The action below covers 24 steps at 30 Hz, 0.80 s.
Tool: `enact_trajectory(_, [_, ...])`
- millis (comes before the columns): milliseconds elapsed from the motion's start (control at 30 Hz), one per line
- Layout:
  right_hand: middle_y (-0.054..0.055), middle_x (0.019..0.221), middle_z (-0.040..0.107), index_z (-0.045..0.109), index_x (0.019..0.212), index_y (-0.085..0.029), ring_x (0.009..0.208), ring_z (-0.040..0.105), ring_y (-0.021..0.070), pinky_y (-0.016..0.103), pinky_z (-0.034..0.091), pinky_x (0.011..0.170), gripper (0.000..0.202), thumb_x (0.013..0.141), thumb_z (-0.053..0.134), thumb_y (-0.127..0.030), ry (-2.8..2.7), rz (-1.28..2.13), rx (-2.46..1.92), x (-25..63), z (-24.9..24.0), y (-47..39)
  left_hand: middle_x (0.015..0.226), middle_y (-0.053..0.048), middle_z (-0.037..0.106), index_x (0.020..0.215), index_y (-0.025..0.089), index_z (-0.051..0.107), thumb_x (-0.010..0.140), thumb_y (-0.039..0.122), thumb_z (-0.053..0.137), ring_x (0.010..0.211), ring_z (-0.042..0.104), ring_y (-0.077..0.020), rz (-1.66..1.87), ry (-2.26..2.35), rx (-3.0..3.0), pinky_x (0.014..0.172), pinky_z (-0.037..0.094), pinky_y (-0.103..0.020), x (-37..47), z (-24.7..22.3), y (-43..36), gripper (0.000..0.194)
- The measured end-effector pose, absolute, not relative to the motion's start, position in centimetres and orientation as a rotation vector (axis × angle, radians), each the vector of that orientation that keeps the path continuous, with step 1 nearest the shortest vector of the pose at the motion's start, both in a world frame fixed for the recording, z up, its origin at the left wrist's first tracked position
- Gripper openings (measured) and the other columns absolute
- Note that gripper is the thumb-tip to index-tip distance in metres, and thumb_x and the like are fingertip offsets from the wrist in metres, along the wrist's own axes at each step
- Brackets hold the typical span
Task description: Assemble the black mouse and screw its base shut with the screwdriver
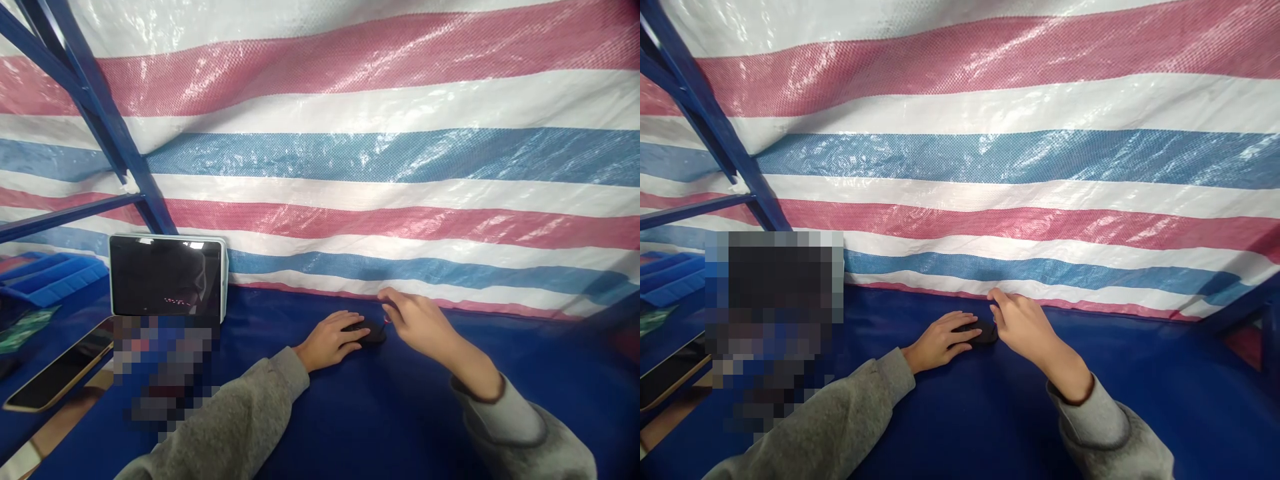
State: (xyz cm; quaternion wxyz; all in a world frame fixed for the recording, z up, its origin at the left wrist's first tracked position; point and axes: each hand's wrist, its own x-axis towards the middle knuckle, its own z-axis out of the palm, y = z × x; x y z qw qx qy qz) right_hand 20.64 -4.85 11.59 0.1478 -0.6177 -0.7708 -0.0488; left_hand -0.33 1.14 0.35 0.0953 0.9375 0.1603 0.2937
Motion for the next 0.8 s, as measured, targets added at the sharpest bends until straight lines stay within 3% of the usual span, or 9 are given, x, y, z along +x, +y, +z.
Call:
enact_trajectory(433, [0.004, 0.071, 0.070, 0.060, 0.098, -0.021, 0.067, 0.066, 0.0219, 0.028, 0.036, 0.058, 0.034, 0.097, 0.037, -0.045, -2.118, -0.097, -1.928, 20.17, 11.50, -4.56, 0.140, -0.008, 0.052, 0.133, 0.025, 0.056, 0.097, 0.034, 0.052, 0.131, 0.047, -0.0217, 0.857, 0.477, 2.773, 0.114, 0.034, -0.043, -0.35, 0.42, 1.12, 0.037])
enact_trajectory(633, [0.004, 0.095, 0.069, 0.055, 0.098, -0.020, 0.073, 0.064, 0.0168, 0.027, 0.039, 0.064, 0.020, 0.088, 0.039, -0.015, -2.153, -0.079, -1.730, 20.29, 11.42, -4.78, 0.139, -0.008, 0.053, 0.132, 0.026, 0.056, 0.097, 0.034, 0.052, 0.130, 0.049, -0.0223, 0.870, 0.476, 2.769, 0.113, 0.036, -0.044, -0.36, 0.47, 1.14, 0.036])
enact_trajectory(800, [0.002, 0.078, 0.069, 0.057, 0.095, -0.021, 0.065, 0.063, 0.0178, 0.028, 0.037, 0.060, 0.022, 0.096, 0.035, -0.025, -2.165, -0.155, -1.729, 20.57, 10.81, -4.41, 0.139, -0.008, 0.053, 0.133, 0.026, 0.055, 0.097, 0.035, 0.051, 0.130, 0.049, -0.0224, 0.875, 0.475, 2.761, 0.112, 0.037, -0.044, -0.40, 0.34, 1.15, 0.037])
